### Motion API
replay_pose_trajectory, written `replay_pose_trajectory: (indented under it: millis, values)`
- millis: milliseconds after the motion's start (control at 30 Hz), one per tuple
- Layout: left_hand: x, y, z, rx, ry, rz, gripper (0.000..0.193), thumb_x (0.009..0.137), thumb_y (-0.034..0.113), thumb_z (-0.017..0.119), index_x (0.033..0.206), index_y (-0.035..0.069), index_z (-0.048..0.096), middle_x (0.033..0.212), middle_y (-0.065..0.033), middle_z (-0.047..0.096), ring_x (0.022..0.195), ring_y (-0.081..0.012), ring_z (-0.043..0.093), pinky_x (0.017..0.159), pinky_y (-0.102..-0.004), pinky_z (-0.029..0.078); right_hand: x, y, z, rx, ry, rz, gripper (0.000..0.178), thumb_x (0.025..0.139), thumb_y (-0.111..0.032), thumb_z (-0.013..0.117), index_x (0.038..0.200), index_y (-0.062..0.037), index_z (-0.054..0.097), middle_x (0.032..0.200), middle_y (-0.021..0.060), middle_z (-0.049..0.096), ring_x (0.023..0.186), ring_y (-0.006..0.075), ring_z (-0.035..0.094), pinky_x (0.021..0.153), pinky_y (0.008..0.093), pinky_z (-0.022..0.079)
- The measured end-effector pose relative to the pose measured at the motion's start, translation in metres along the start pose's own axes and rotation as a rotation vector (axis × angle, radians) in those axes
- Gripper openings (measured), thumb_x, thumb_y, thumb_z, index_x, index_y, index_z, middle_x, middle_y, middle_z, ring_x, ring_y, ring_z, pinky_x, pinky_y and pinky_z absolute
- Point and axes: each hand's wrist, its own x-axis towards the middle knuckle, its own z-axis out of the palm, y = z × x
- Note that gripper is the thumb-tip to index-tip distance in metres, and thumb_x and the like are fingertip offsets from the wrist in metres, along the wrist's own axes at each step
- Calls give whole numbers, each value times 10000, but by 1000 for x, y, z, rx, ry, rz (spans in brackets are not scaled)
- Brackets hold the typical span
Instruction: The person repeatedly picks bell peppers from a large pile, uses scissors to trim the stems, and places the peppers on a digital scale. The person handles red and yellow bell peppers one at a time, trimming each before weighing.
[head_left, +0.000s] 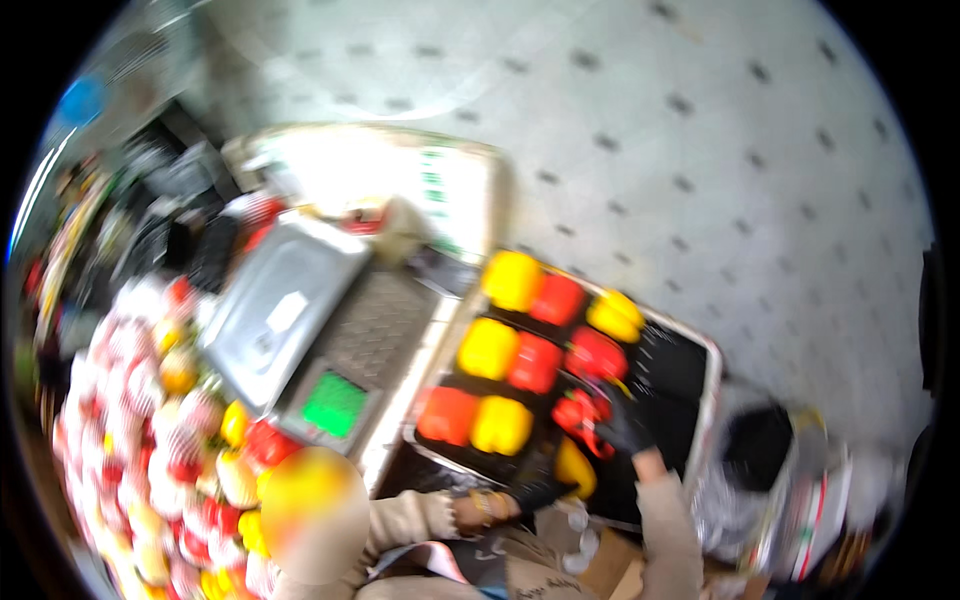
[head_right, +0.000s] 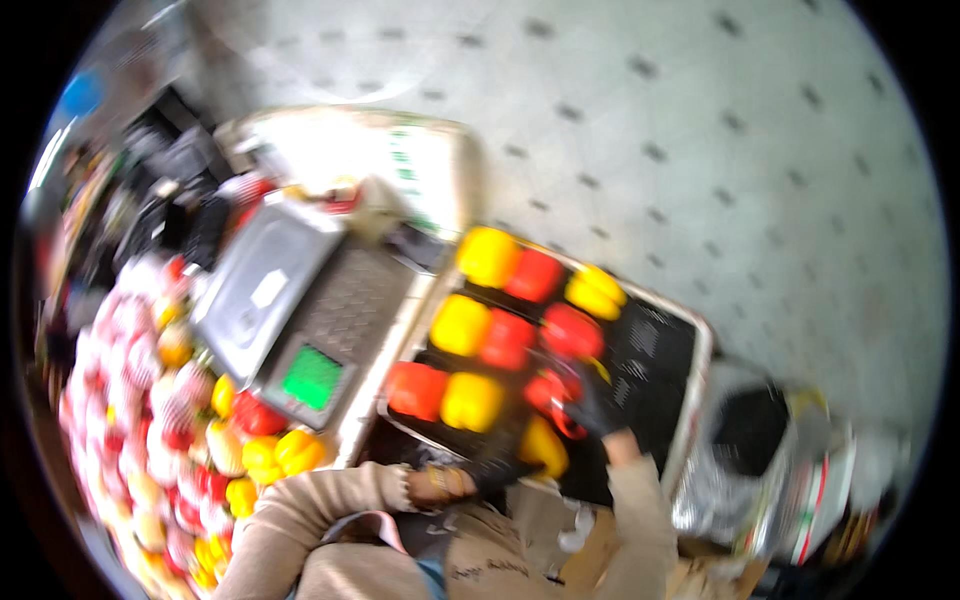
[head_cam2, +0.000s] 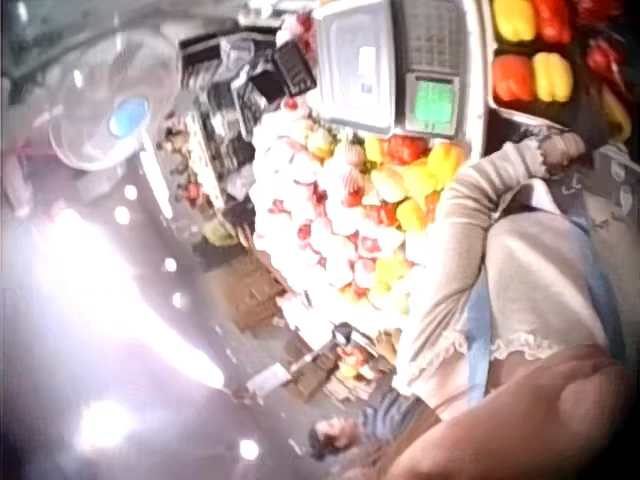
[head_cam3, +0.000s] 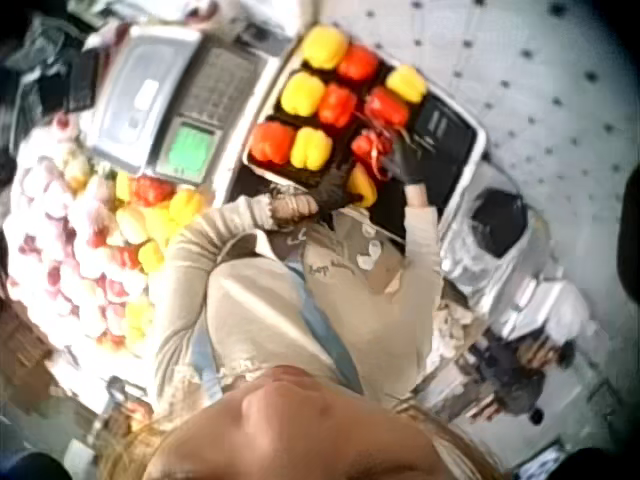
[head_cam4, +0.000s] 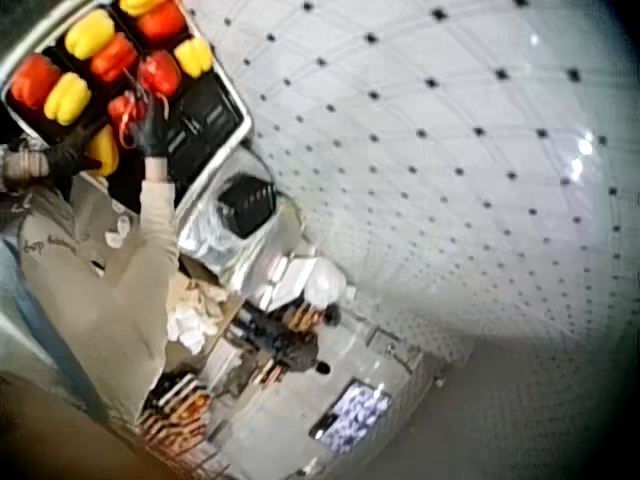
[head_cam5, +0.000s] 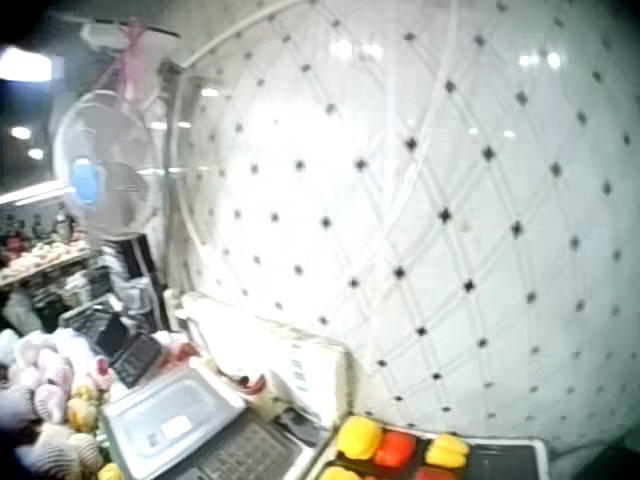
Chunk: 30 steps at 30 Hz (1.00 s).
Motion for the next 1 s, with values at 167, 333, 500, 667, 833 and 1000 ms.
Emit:
replay_pose_trajectory:
  millis: [167,333,500,667,833,1000]
  values:
    - [-24,32,-81,-297,-169,101,644,752,250,628,1304,43,372,1282,-207,422,1199,-315,395,1008,-383,309,17,-31,4,-2,424,-132,490,777,-129,623,1214,-1,443,1085,166,545,984,303,531,869,394,414]
    - [-90,-13,-174,-414,46,-117,459,850,328,543,1185,14,520,1114,-154,580,1028,-228,545,895,-325,414,95,-108,22,219,232,-127,577,694,18,711,1213,-10,462,1019,98,566,892,180,540,792,297,457]
    - [-190,-12,-257,-374,616,-40,346,851,240,564,1132,40,564,1073,-136,594,1001,-219,555,879,-318,419,182,-200,78,112,150,-608,519,662,5,737,1132,-8,519,1004,128,605,834,218,582,697,311,474]
    - [-276,-64,-332,440,1374,-243,465,695,125,668,1130,41,526,1092,-163,540,1016,-302,514,898,-370,402,230,-307,146,292,-166,-833,492,670,42,674,1134,-14,520,1011,130,598,806,221,595,695,288,472]
    - [-333,-118,-359,677,1932,-646,707,636,238,716,1229,21,400,1182,-203,452,1096,-361,433,952,-435,338,233,-380,205,386,-480,-891,512,661,72,647,1150,-12,522,984,114,605,836,179,603,707,269,475]
    - [-338,-161,-377,109,1963,-641,861,605,316,779,1291,21,351,1189,-203,482,1105,-312,476,928,-381,390,230,-454,277,645,-686,-804,451,784,2,575,1214,4,439,980,152,623,847,241,629,714,313,494]
